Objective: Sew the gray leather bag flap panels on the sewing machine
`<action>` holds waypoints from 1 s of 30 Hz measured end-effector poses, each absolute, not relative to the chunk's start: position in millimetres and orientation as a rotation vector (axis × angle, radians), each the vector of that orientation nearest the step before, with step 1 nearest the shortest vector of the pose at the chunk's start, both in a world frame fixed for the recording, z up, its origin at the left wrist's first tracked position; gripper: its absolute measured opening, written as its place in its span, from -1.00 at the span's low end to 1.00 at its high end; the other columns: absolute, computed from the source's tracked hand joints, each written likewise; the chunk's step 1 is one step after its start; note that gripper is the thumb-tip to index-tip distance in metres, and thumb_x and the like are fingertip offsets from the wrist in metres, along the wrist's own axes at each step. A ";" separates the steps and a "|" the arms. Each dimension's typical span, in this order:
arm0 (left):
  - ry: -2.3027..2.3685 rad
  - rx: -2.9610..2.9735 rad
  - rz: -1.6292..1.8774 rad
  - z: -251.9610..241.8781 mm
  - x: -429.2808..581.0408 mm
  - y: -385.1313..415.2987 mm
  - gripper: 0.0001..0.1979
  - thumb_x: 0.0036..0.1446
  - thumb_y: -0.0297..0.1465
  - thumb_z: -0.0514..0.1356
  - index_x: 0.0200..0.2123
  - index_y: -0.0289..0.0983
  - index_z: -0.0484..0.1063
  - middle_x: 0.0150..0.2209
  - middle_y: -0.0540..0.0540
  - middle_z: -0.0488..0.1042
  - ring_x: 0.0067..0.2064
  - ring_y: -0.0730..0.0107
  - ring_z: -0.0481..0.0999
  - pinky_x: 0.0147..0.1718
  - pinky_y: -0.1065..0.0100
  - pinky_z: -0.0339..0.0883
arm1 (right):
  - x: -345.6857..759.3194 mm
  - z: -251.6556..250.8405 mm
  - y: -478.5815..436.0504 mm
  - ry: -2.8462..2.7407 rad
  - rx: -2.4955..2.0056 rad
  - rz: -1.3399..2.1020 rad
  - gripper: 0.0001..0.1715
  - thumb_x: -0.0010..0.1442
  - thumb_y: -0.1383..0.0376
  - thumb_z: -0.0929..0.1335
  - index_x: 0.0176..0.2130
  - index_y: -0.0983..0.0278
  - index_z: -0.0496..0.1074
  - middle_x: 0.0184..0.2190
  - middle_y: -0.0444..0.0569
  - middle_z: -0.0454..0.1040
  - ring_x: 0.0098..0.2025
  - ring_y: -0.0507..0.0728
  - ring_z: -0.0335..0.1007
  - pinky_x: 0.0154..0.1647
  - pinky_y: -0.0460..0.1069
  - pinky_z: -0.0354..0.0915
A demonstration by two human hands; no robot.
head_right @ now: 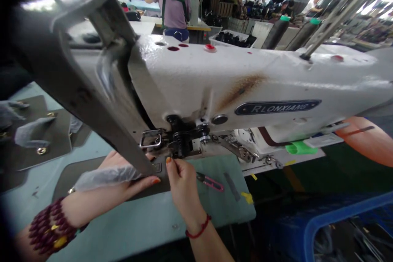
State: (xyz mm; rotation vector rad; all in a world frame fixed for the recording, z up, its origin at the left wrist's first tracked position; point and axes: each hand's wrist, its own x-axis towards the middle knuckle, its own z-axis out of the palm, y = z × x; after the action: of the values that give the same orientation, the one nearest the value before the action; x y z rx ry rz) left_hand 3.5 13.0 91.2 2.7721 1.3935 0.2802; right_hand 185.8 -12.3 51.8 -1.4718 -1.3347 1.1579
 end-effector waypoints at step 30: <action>1.411 2.659 0.247 94.5 2.6 24.7 -0.59 0.26 -0.03 0.03 -0.39 -0.15 0.50 -0.40 -0.09 0.45 -0.30 0.09 0.45 -0.32 0.16 0.25 | 182.9 39.2 -38.5 -1.016 -1.250 1.477 -0.41 0.28 -0.11 0.27 -0.35 0.36 0.45 -0.57 -0.05 0.50 -0.63 0.03 0.45 -0.59 -0.17 0.23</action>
State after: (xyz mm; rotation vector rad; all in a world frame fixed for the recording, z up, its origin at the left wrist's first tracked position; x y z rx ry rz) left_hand 2.6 24.7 94.5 2.6589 1.4110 0.2465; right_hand 182.9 -38.5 39.2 -1.2499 -1.0161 1.4768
